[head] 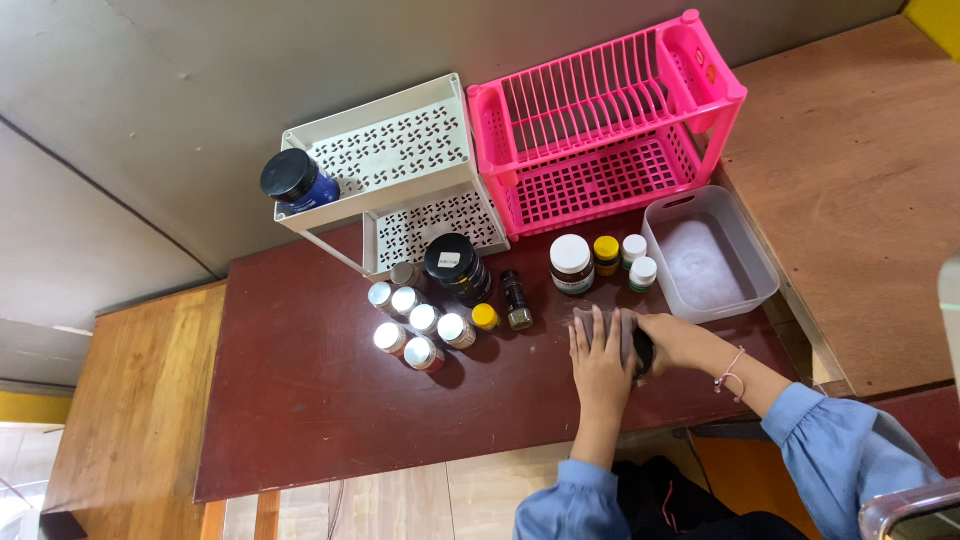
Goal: The person wipes the exterior of a large black cylindrical container with a gray cloth on a wooden table. The person rotates the container to wipe different sides and the lid, then places it back on the table among other small jars and containers.
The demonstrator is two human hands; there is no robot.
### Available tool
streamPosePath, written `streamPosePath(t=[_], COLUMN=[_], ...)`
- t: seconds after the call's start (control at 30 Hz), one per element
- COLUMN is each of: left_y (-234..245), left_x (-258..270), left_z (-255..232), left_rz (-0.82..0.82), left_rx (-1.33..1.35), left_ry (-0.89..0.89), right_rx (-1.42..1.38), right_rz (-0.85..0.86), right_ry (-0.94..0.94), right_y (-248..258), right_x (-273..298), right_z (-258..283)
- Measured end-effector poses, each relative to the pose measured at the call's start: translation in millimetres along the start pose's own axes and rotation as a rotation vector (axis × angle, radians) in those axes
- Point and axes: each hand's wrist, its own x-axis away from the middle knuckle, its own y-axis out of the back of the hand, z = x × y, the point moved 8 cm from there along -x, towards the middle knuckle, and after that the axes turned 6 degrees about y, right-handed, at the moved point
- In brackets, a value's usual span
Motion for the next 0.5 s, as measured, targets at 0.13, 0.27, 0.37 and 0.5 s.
streamPosePath(t=[0.13,0.27,0.37,0.5], left_y=[11.3,12.5,7.7,-1.6], left_x=[39.5,67.8,64.3,31.9], left_z=[-7.9,-25.5,-23.5,-13.1], left_rz=[-0.049,-0.155,-0.195,-0.168], left_rx=[0.036,-0.126,-0.163,-0.13], left_ry=[-0.093,-0.146,-0.096,-0.035], right_rx=[-0.038,-0.033,-0.029,0.022], right_rz=[0.003,-0.047,-0.061,-0.152], right_ry=[0.007,0.017,0.059,0.068], right_y=[-1.5,0.3,-0.3,2.2], right_x=[-0.6,-1.1,-3.7,-4.5], right_z=[-0.5,-0.7,-2.1,-7.0])
